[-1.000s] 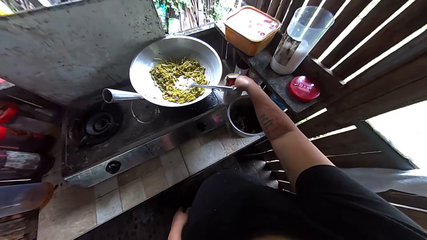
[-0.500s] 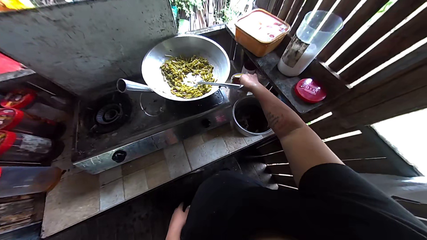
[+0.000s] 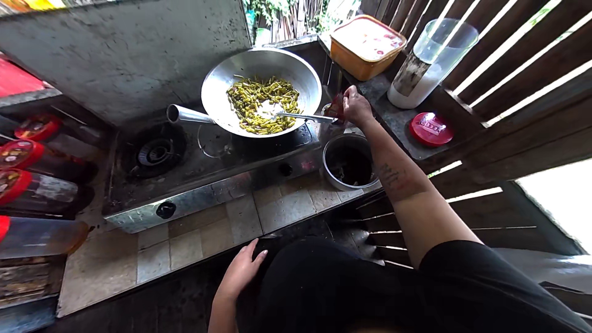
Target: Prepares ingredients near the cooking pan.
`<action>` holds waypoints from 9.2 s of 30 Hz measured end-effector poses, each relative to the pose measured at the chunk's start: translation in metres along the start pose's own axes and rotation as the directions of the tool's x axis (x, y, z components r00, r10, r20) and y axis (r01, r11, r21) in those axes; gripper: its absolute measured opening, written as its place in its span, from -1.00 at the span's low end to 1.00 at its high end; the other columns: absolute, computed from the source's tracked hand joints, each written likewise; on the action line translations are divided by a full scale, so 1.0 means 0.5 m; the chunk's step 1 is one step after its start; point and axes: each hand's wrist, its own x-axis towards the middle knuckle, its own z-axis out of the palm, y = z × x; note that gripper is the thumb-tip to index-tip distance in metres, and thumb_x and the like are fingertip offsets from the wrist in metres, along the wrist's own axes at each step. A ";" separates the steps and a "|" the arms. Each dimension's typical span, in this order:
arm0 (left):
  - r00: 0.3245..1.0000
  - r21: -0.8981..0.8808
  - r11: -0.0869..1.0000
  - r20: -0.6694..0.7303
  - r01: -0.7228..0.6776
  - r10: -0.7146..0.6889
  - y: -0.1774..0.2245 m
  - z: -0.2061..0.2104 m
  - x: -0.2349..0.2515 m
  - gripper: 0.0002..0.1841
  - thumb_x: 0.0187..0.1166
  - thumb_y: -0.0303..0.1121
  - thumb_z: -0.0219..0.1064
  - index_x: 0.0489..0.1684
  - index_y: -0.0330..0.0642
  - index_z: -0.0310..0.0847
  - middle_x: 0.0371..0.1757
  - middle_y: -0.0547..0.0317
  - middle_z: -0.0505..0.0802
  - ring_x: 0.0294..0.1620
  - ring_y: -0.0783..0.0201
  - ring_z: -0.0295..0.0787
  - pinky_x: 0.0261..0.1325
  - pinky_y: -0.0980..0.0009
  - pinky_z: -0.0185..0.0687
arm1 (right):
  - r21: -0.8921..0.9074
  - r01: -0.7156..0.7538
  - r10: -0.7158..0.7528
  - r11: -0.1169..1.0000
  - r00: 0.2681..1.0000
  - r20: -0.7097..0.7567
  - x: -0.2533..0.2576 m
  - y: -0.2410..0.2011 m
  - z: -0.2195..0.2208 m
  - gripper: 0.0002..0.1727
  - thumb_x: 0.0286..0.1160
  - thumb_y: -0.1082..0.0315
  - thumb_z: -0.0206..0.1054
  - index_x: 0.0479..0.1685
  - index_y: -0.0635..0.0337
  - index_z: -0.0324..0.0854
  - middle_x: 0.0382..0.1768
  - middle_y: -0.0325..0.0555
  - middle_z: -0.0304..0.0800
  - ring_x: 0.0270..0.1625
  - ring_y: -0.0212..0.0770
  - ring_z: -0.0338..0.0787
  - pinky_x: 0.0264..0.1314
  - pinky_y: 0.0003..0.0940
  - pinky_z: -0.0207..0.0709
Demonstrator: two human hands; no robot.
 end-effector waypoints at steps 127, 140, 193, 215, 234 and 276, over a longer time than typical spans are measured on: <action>0.855 -0.502 0.725 -0.462 -0.471 0.235 0.001 0.045 0.024 -0.60 0.66 -0.46 0.13 0.40 -0.49 0.53 0.21 -0.15 0.80 0.19 0.35 0.76 0.31 0.45 0.62 | -0.269 0.279 -0.185 0.922 0.927 0.328 0.063 0.054 -0.018 -0.81 0.34 0.46 0.53 -0.10 0.29 0.85 0.26 0.37 0.74 0.51 0.35 0.60 0.51 0.34 0.45; 0.858 -0.508 0.726 -0.461 -0.464 0.226 -0.004 0.042 0.028 -0.59 0.66 -0.47 0.12 0.41 -0.50 0.52 0.21 -0.18 0.80 0.20 0.31 0.76 0.32 0.42 0.62 | -0.187 0.058 -0.009 0.981 0.968 0.252 0.079 0.052 0.008 -0.53 0.45 0.45 0.46 0.38 0.34 0.65 0.31 0.41 0.73 0.47 0.39 0.66 0.53 0.43 0.42; 0.869 -0.574 0.708 -0.483 -0.411 0.113 -0.067 0.032 -0.007 -0.59 0.69 -0.49 0.13 0.46 -0.51 0.50 0.32 -0.27 0.76 0.31 0.17 0.74 0.43 0.33 0.57 | 0.078 -0.487 0.485 0.870 0.874 0.040 0.046 -0.035 0.053 -0.43 0.50 0.44 0.41 0.44 0.62 0.43 0.53 0.48 0.50 0.65 0.25 0.52 0.63 0.16 0.41; 0.845 -0.498 0.724 -0.486 -0.477 0.223 -0.091 0.013 -0.032 -0.57 0.68 -0.46 0.14 0.46 -0.52 0.50 0.33 -0.29 0.76 0.34 0.19 0.72 0.44 0.34 0.56 | 0.035 -0.118 0.122 0.992 0.967 -0.225 -0.085 -0.036 0.042 -0.42 0.56 0.26 0.45 0.50 0.33 0.44 0.27 0.41 0.74 0.35 0.42 0.74 0.37 0.40 0.52; 0.442 -0.274 0.374 -0.262 -0.886 0.858 0.209 -0.019 -0.001 -0.70 0.56 -0.51 0.41 0.22 -0.38 0.70 0.10 -0.07 0.86 0.01 0.33 0.87 0.13 0.42 0.80 | 0.922 -0.098 0.158 0.375 0.987 0.040 -0.730 -0.196 0.091 -0.62 0.88 0.42 -0.01 0.56 0.33 0.24 -0.11 -0.03 0.85 -0.19 -0.32 0.93 0.05 -0.33 0.86; 0.561 -0.188 0.572 -0.578 -0.799 0.593 0.375 0.398 -0.086 -0.92 0.54 -0.55 0.37 -0.17 -0.37 0.75 -0.05 -0.03 0.83 -0.08 0.33 0.79 0.03 0.44 0.73 | 0.750 -0.003 -0.016 0.662 1.000 0.019 -0.820 0.202 0.048 -0.74 0.54 0.48 0.42 0.15 0.30 0.60 -0.13 -0.01 0.88 -0.21 -0.32 0.87 -0.06 -0.35 0.76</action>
